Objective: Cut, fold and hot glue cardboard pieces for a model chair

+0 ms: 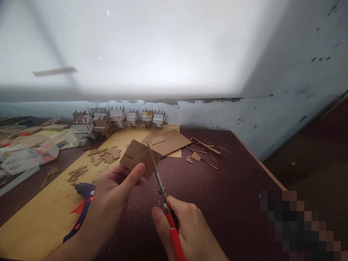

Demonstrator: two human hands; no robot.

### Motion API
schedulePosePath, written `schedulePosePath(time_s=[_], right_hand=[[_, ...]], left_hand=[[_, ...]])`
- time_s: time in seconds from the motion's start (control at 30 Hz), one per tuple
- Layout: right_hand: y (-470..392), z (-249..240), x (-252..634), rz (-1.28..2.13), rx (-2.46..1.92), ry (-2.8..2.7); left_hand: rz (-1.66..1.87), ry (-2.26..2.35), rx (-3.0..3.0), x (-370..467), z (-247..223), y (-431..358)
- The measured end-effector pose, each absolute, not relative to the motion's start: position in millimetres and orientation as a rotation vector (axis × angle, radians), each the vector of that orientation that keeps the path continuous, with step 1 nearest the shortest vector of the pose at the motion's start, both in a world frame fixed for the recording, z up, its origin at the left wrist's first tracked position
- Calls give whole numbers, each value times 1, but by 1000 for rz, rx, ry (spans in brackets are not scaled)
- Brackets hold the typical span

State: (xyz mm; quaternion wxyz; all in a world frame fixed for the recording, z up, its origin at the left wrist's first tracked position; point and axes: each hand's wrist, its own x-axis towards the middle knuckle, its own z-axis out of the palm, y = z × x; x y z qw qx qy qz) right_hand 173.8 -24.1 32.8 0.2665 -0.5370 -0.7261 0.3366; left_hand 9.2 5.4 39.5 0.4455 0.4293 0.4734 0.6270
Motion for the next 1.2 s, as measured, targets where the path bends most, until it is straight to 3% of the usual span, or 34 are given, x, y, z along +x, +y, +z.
schedulePosePath(time_s=[0.57, 1.2], right_hand=[[-13, 14, 169, 1106, -1483, -1924], [-19, 9, 169, 988, -1458, -1925]], left_hand=[[1518, 1340, 1138, 6, 44, 4], [1546, 1312, 1118, 9, 42, 2]])
